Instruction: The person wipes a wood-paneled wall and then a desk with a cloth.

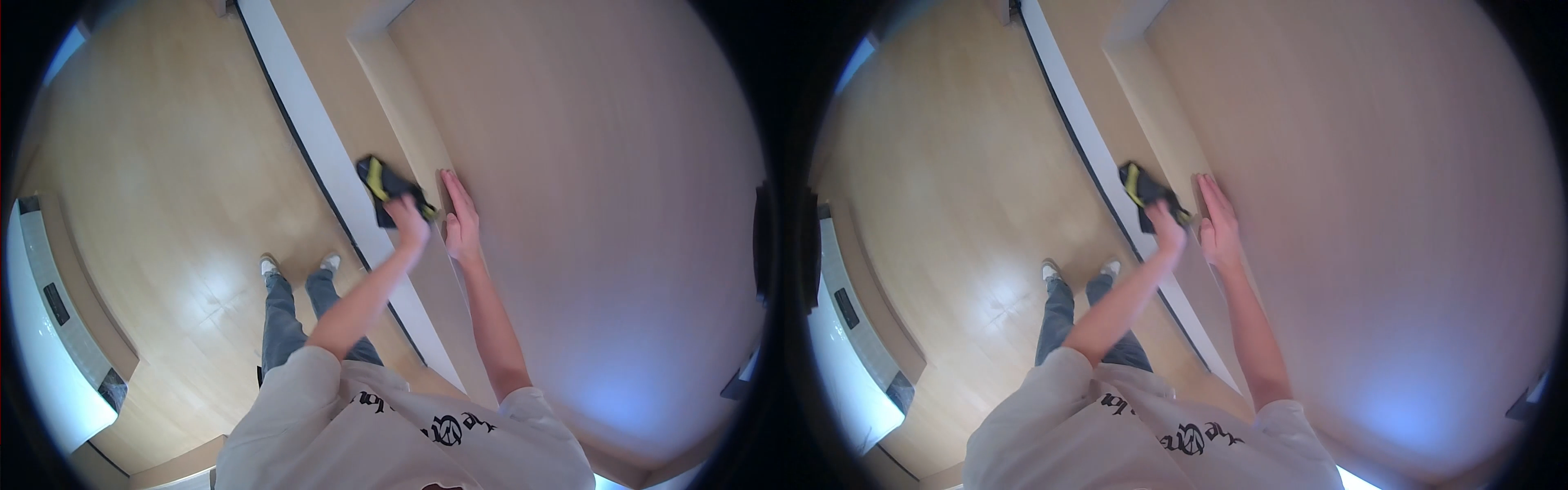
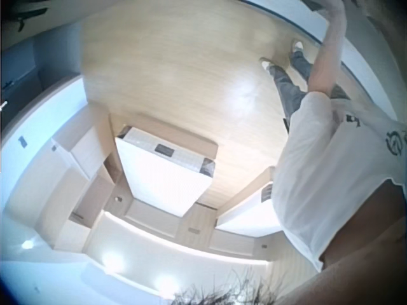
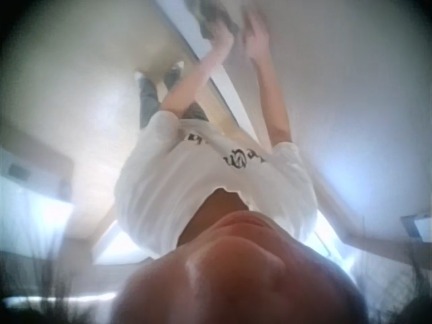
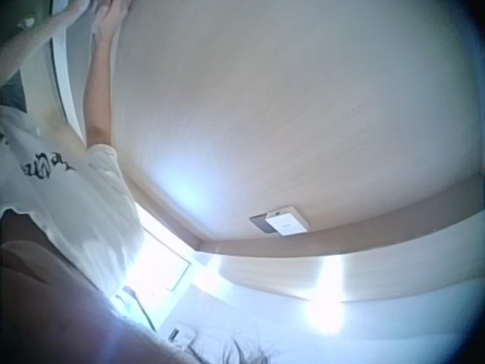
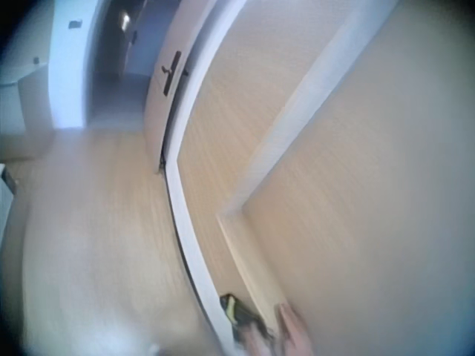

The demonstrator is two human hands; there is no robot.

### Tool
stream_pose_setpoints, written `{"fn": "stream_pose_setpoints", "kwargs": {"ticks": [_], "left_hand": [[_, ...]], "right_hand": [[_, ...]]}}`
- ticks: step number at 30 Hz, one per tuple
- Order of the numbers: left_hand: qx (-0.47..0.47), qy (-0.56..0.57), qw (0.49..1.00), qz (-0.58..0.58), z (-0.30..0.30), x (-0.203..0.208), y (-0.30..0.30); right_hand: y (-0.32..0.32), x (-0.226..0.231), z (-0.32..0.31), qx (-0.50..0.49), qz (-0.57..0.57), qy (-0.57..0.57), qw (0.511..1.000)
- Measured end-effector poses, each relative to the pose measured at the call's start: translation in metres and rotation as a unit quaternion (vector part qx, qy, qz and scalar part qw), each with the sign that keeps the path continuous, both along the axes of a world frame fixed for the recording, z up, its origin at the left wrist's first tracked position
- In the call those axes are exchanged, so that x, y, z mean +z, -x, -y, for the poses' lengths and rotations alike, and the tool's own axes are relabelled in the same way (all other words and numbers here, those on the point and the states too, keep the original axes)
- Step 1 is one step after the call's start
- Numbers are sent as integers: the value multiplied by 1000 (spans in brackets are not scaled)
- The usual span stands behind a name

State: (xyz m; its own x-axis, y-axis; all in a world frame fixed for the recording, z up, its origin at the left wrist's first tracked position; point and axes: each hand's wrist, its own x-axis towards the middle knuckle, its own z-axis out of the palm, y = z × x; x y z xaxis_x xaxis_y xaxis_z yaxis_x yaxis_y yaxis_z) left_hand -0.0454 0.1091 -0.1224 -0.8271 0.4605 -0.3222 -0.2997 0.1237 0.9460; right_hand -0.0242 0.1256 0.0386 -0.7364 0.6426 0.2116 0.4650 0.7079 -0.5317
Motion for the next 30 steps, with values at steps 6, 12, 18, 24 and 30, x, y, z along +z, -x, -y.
{"fn": "stream_pose_setpoints", "kwargs": {"ticks": [6, 12, 18, 24, 30], "left_hand": [[103, 12, 991, 79, -53, -32, 117], [-136, -72, 988, 31, 22, 46, 7], [-160, -30, 986, 18, 1, 37, 40], [56, 6, 998, 9, -71, -64, 174], [-40, -106, 986, 122, 3, 90, 77]], "right_hand": [[6, 1, 1, -9, 8, -25, 1000], [2, -6, -6, 0, -8, -39, 999], [-1, -1, -2, 5, 57, -79, 995], [21, 8, 0, 7, 97, -67, 993], [9, 10, 2, -26, 85, -48, 995]]}}
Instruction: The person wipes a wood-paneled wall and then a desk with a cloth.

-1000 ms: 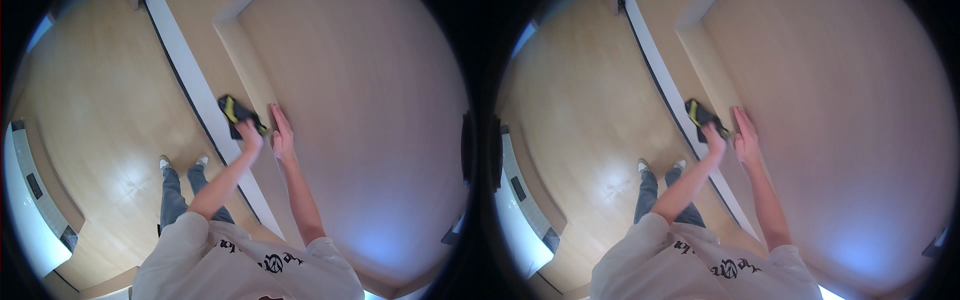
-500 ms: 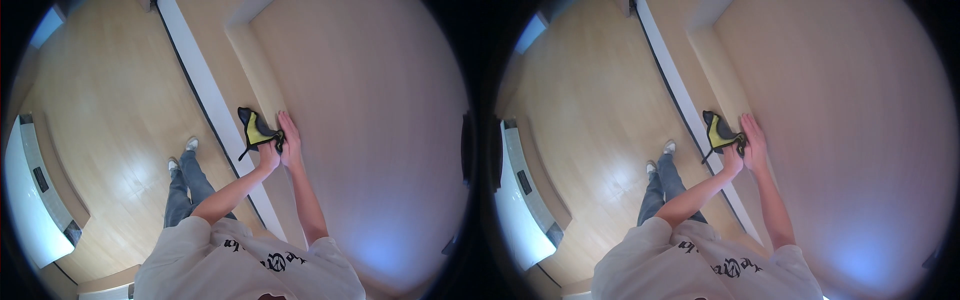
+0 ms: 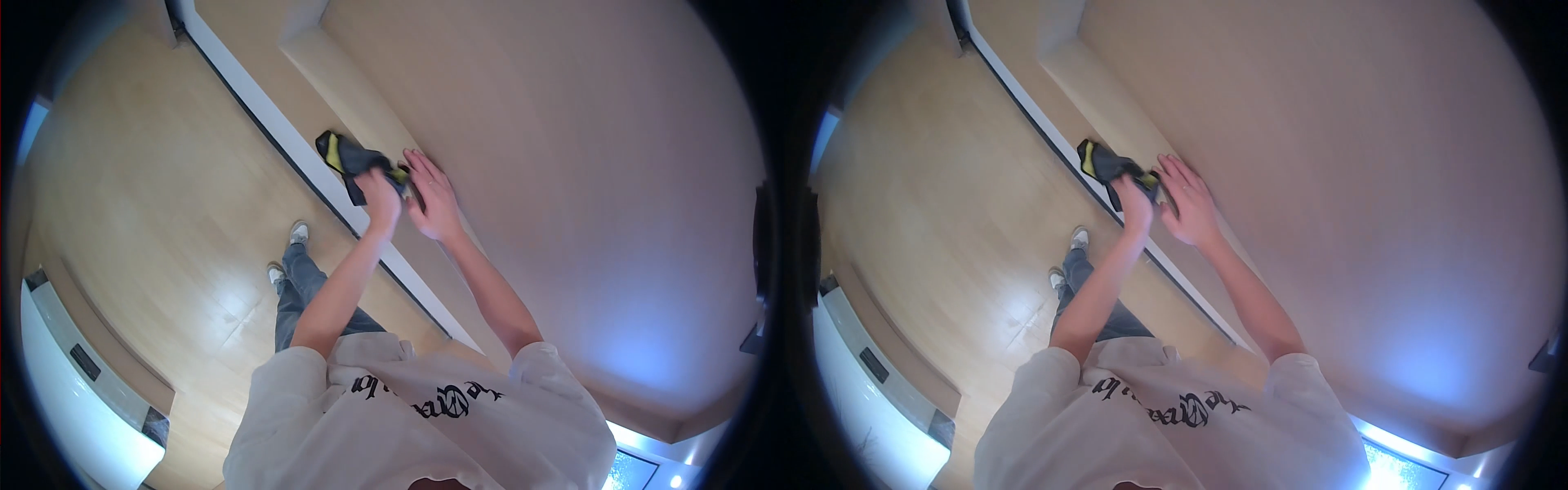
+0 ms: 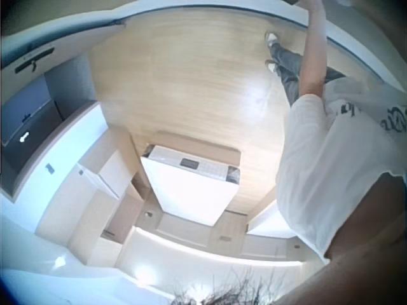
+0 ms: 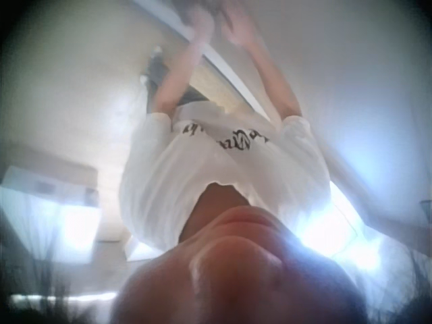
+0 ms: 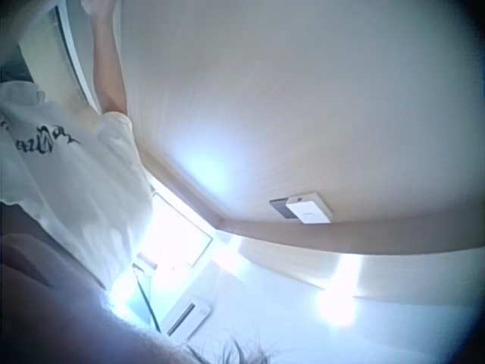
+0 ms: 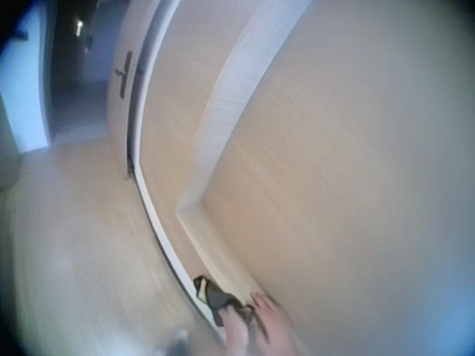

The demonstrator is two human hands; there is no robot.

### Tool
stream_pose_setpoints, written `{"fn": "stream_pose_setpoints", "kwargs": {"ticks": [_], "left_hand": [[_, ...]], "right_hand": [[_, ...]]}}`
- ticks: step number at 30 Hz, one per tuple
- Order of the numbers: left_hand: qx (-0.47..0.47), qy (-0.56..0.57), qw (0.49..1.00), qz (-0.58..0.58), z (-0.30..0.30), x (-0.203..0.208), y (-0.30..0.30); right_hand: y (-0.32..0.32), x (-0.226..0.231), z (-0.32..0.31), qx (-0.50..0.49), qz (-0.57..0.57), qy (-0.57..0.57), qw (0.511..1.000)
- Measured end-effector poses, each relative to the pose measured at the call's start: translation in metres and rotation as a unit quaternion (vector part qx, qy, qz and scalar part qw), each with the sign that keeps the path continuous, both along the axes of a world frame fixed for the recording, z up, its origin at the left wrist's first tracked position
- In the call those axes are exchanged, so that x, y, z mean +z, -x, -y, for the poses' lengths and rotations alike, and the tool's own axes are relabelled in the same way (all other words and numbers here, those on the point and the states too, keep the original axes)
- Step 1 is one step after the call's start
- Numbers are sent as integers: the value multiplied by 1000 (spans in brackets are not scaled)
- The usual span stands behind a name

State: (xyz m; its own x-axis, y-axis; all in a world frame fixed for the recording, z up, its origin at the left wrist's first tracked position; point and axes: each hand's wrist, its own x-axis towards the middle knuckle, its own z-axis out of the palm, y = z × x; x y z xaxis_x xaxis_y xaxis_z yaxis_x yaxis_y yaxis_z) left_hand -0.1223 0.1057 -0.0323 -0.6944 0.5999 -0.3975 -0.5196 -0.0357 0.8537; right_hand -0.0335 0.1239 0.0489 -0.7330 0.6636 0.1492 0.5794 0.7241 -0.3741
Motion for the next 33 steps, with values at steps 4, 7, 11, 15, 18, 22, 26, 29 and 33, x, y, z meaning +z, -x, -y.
{"fn": "stream_pose_setpoints", "kwargs": {"ticks": [4, 7, 11, 15, 18, 22, 26, 29, 33], "left_hand": [[-21, -7, 995, 98, -16, -8, 8], [110, -85, 983, 118, -72, -123, 74], [102, -137, 965, 200, -97, -249, 179], [45, -106, 975, 190, -68, -207, 100], [-5, -60, 973, 221, -4, -101, 0], [-67, -34, 986, 149, 30, -97, -16], [29, -38, 995, 83, -18, -148, 60], [84, -166, 913, 362, -52, -175, 119], [71, -62, 980, 176, -52, -195, 75]], "right_hand": [[-16, -5, 1, -23, 0, 4, 1000], [-8, -3, 3, -12, 7, -1, 1000], [15, -2, 0, 32, -11, 3, 999], [4, -1, 3, 5, -11, 12, 1000], [-10, -3, 3, -19, 19, 6, 1000], [3, 7, 3, 21, 14, 15, 1000], [3, 8, 15, 16, 14, 16, 1000], [-1, 7, 18, 7, 14, 22, 1000], [4, -1, 9, 38, -2, 17, 999]]}}
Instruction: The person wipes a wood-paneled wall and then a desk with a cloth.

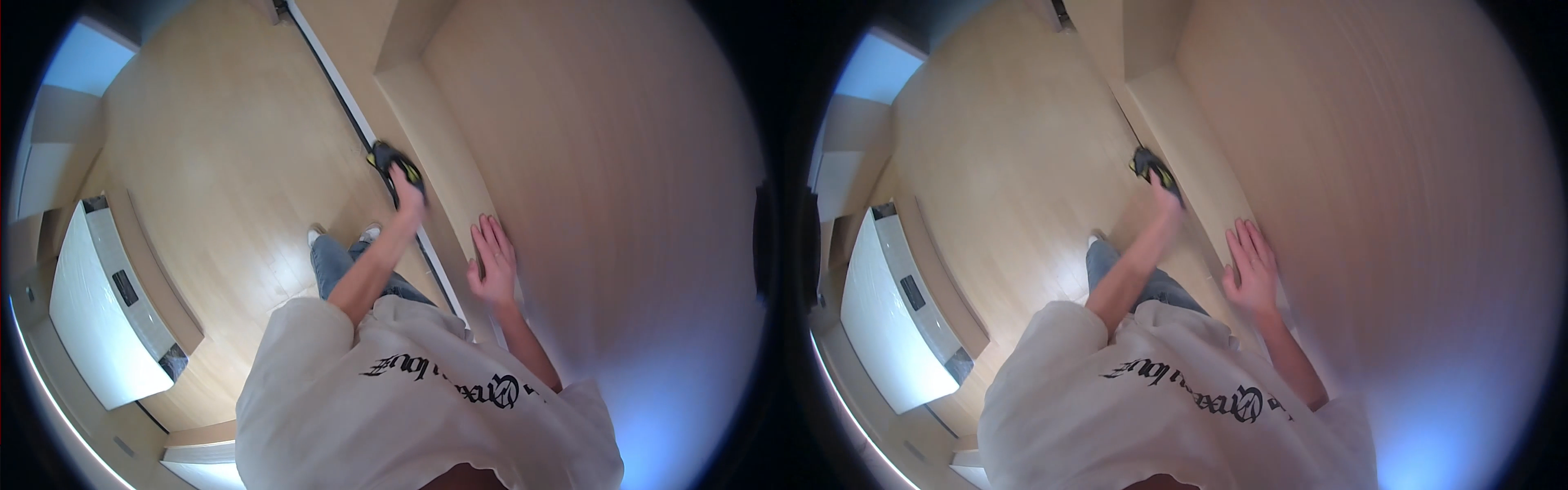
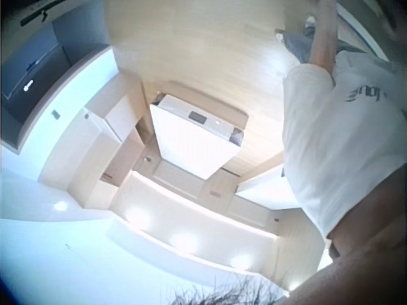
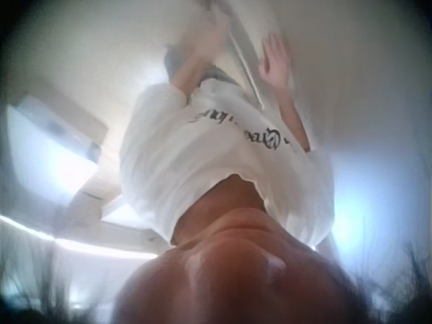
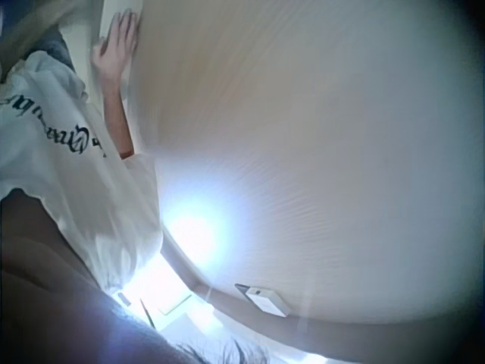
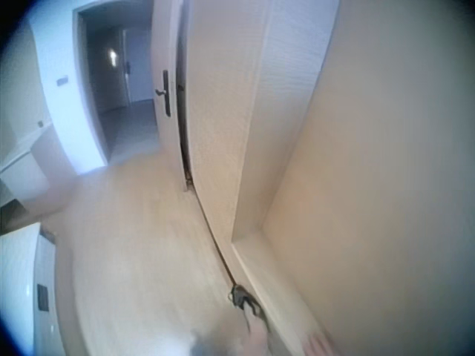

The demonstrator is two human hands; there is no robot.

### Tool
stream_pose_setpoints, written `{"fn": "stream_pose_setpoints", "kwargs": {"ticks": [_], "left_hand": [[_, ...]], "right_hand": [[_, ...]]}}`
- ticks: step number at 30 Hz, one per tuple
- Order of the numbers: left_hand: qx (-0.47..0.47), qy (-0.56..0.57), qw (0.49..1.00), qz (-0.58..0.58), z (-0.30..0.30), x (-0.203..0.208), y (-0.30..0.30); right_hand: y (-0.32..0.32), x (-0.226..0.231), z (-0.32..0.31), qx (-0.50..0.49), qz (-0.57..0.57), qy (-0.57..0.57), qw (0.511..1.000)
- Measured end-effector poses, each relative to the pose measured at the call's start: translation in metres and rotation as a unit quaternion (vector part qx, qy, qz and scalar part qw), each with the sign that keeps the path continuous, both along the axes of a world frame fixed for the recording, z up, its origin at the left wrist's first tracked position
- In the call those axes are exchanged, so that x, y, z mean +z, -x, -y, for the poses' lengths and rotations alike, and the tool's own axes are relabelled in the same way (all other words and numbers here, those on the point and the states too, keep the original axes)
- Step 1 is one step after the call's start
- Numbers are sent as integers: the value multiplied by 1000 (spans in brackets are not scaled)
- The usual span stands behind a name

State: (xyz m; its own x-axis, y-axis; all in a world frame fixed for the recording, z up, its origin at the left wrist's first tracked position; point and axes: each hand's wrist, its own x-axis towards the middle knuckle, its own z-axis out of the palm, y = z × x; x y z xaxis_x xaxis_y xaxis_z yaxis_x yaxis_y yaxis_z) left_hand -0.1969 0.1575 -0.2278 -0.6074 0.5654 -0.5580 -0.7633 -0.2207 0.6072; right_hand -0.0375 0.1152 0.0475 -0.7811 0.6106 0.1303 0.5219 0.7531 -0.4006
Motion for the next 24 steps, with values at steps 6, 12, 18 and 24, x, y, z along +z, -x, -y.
{"fn": "stream_pose_setpoints", "kwargs": {"ticks": [6, 12, 18, 24], "left_hand": [[-122, 166, 852, -481, 79, 53, -111], [66, 12, 998, 9, -32, 63, 14], [99, 173, 967, -161, -61, 22, 88], [33, 152, 928, -337, -5, 132, -38]], "right_hand": [[-10, -9, -3, -15, -15, -24, 999], [-18, -3, -2, -12, 15, -16, 1000], [-7, 0, 0, 36, 24, -17, 999], [38, 23, -10, -14, -42, 34, 998]]}}
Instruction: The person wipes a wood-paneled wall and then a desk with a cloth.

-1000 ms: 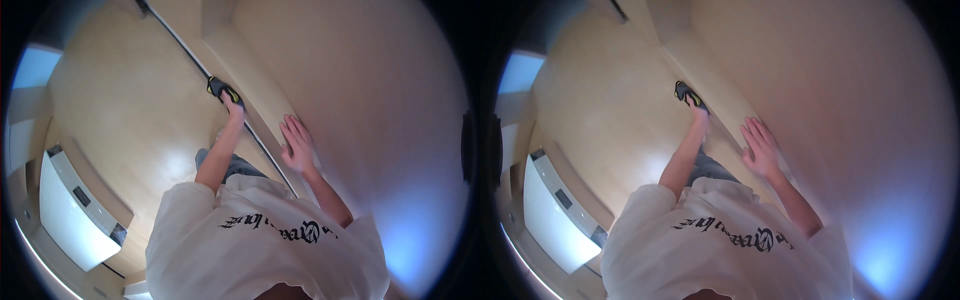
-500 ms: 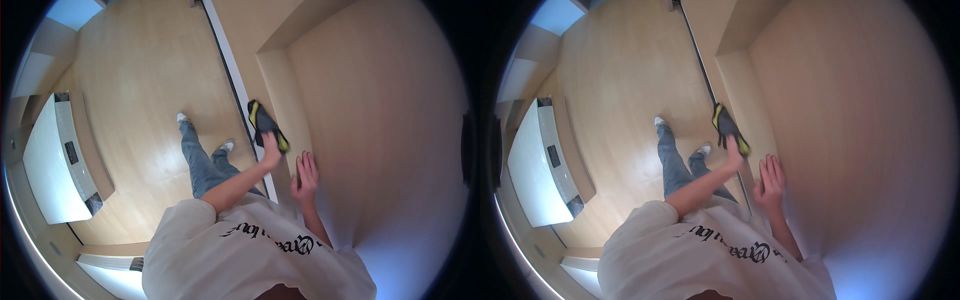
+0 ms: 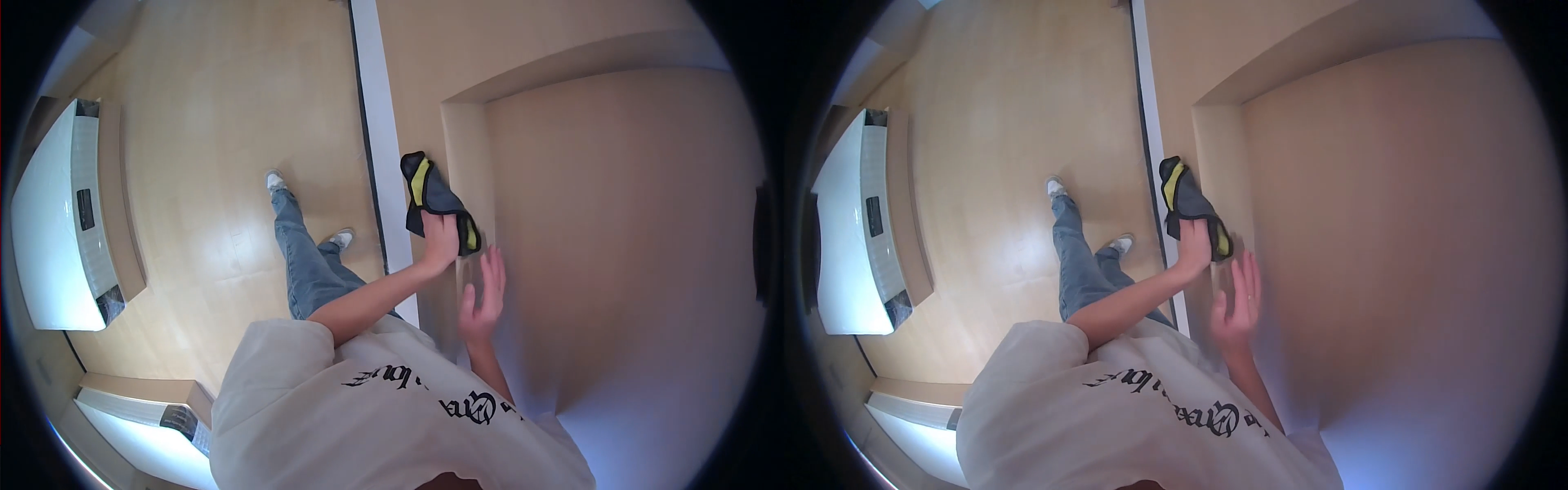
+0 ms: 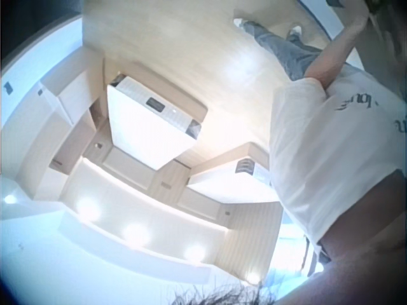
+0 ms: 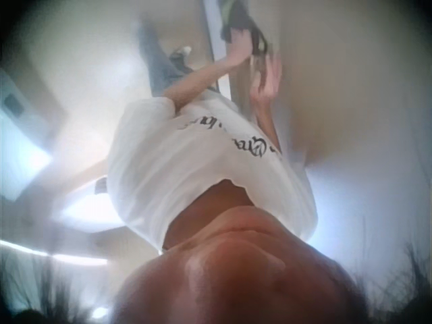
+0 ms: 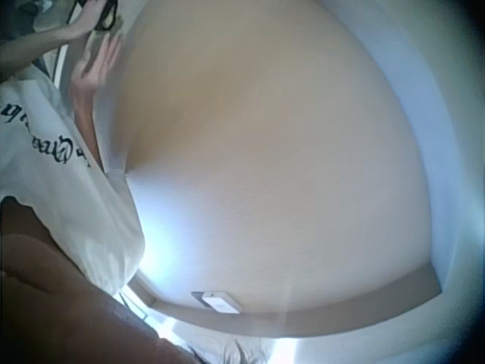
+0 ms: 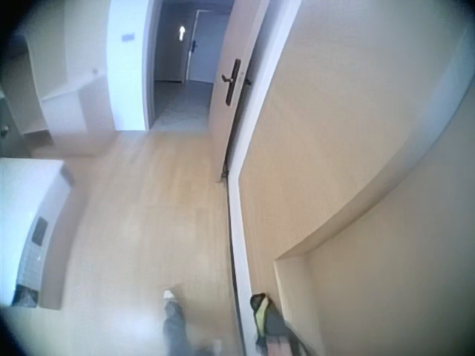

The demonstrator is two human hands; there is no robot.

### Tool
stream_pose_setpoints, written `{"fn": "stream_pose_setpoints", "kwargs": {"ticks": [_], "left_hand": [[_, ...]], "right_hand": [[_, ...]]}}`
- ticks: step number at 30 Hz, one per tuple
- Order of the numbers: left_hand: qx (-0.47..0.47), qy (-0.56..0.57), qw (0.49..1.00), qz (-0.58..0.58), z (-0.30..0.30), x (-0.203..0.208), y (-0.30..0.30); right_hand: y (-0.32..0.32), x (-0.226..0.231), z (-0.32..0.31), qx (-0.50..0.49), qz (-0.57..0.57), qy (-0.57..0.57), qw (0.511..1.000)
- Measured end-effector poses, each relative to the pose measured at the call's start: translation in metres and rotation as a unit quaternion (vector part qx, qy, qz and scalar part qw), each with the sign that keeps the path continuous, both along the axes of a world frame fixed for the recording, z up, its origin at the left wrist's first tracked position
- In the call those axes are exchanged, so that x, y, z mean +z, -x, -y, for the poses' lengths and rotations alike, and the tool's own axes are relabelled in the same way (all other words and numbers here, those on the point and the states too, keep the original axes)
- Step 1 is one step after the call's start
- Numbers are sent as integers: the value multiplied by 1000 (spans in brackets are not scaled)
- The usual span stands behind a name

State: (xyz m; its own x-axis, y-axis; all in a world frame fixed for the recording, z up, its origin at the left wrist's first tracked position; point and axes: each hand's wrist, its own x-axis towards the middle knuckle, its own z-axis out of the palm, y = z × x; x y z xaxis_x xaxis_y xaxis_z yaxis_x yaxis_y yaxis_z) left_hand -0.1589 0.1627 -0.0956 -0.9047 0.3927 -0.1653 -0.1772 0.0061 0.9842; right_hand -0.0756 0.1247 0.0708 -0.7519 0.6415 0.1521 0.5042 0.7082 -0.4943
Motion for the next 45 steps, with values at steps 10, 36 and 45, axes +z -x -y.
{"fn": "stream_pose_setpoints", "kwargs": {"ticks": [10, 36, 45], "left_hand": [[125, -52, 989, 58, -116, -66, 266], [33, -82, 992, 85, -98, -26, 191], [-110, 0, 990, 84, -67, 7, 158]], "right_hand": [[178, -31, -89, 40, -17, -27, 999], [203, 1, -71, -39, -227, -115, 966], [248, 154, -125, -57, -438, -380, 813]]}}
